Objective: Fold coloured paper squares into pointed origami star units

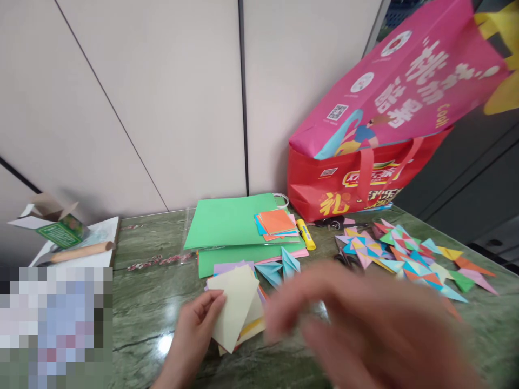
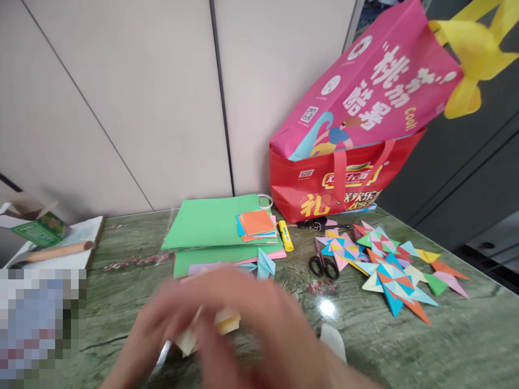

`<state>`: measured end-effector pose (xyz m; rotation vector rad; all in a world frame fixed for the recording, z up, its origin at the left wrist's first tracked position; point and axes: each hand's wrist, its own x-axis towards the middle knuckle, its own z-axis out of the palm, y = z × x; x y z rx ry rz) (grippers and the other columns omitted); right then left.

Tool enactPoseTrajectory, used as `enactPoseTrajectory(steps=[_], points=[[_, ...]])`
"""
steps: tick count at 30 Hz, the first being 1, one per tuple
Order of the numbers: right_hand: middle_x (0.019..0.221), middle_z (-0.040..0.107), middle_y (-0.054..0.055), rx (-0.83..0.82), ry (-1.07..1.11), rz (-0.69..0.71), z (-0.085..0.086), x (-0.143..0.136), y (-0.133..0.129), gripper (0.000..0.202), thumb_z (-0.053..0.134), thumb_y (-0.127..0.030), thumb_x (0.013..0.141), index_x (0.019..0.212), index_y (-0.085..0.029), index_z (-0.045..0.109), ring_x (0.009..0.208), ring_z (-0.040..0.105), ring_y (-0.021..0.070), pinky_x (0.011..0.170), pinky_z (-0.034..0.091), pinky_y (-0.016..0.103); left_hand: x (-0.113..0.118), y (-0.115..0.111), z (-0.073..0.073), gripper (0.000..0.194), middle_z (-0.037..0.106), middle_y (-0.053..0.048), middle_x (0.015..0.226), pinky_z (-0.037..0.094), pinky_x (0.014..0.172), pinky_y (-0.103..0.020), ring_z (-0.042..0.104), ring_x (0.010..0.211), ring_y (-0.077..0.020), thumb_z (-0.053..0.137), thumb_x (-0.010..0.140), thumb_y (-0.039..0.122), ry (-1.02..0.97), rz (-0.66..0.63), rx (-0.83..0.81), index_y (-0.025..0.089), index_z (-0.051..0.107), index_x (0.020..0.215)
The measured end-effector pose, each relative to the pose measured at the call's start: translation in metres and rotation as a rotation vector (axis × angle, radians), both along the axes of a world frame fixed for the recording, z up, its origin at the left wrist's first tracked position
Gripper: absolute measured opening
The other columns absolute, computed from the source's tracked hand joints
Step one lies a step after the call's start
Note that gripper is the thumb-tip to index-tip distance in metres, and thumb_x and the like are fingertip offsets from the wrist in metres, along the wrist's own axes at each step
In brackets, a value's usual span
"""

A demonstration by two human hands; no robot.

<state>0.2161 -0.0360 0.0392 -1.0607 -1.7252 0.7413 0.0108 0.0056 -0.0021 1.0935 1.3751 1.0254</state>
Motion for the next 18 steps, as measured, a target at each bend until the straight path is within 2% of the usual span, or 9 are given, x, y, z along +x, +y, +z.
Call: enactPoseTrajectory(steps=[2,3,4,6,9,11,13,15,18], points=[[0.103,0.065,0.004,0.006,-0.056,0.064,0.015,-0.006,0.038,0.026,0.052,-0.029,0.082,0.104,-0.017,0.060,0.097,0.058,0.0141,0.081,0.049,0.025,-0.001,-0.001,0.001,0.022,0.068,-0.002,0.059,0.043,0.047,-0.020,0.058,0.055,-0.0177,0.068,0.064,0.038,0.117,-0.030,0.102,0.018,0.073,0.070],[0.111,0.061,0.005,-0.033,-0.108,0.124,0.015,-0.010,0.053,0.039,0.062,-0.028,0.075,0.113,-0.021,0.056,0.103,0.055,0.0178,0.086,0.047,0.031,-0.002,-0.002,0.002,0.021,0.068,-0.002,0.059,0.043,0.048,-0.021,0.058,0.056,-0.0180,0.067,0.065,0.038,0.162,-0.041,0.137,0.018,0.074,0.070],[0.113,0.059,0.006,-0.103,-0.161,0.183,0.010,-0.013,0.066,0.053,0.070,-0.027,0.068,0.118,-0.023,0.051,0.104,0.054,0.0205,0.087,0.046,0.035,-0.002,-0.002,0.002,0.020,0.069,-0.002,0.059,0.043,0.049,-0.021,0.058,0.056,-0.0181,0.067,0.065,0.037,0.190,-0.051,0.160,0.019,0.074,0.070],[0.101,0.062,0.006,-0.328,-0.221,0.294,-0.008,-0.020,0.081,0.070,0.075,-0.021,0.059,0.122,-0.024,0.046,0.090,0.059,0.0208,0.078,0.049,0.034,-0.004,-0.002,0.002,0.017,0.070,-0.003,0.060,0.044,0.049,-0.020,0.058,0.056,-0.0178,0.070,0.064,0.035,0.177,-0.046,0.160,0.019,0.075,0.068],[0.072,0.058,-0.003,-0.584,-0.025,0.398,-0.032,-0.028,0.086,0.054,0.063,-0.011,0.067,0.117,-0.021,0.045,0.056,0.058,0.0105,0.053,0.048,0.022,-0.006,0.000,0.004,0.026,0.072,-0.004,0.067,0.045,0.049,-0.021,0.061,0.058,-0.0175,0.072,0.062,0.036,-0.073,0.046,0.012,0.018,0.073,0.081],[0.070,0.056,-0.004,-0.582,0.096,0.353,-0.038,-0.032,0.084,0.048,0.060,-0.011,0.067,0.112,-0.020,0.045,0.052,0.056,0.0088,0.050,0.046,0.020,-0.008,0.002,0.008,0.035,0.073,-0.005,0.074,0.049,0.053,-0.022,0.063,0.061,-0.0175,0.071,0.064,0.038,-0.316,0.095,-0.112,0.018,0.070,0.092],[0.072,0.057,-0.004,-0.542,0.174,0.290,-0.038,-0.036,0.082,0.044,0.058,-0.011,0.068,0.109,-0.019,0.044,0.055,0.055,0.0089,0.052,0.046,0.021,-0.008,0.003,0.009,0.038,0.073,-0.010,0.086,0.052,0.063,-0.029,0.066,0.072,-0.0214,0.072,0.064,0.038,-0.466,0.034,-0.176,0.014,0.069,0.094],[0.074,0.057,-0.003,-0.510,0.203,0.256,-0.037,-0.039,0.080,0.043,0.055,-0.011,0.068,0.109,-0.020,0.044,0.057,0.055,0.0092,0.052,0.046,0.021,-0.006,0.002,0.008,0.038,0.073,-0.012,0.086,0.054,0.067,-0.033,0.068,0.074,-0.0247,0.077,0.059,0.033,-0.462,-0.008,-0.198,0.012,0.070,0.090],[0.076,0.057,-0.002,-0.479,0.156,0.245,-0.043,-0.044,0.077,0.048,0.055,-0.009,0.067,0.112,-0.021,0.044,0.058,0.055,0.0098,0.052,0.045,0.020,-0.003,-0.001,0.004,0.035,0.075,-0.011,0.070,0.056,0.065,-0.032,0.070,0.068,-0.0254,0.080,0.055,0.026,-0.283,0.015,-0.198,0.009,0.071,0.084]])
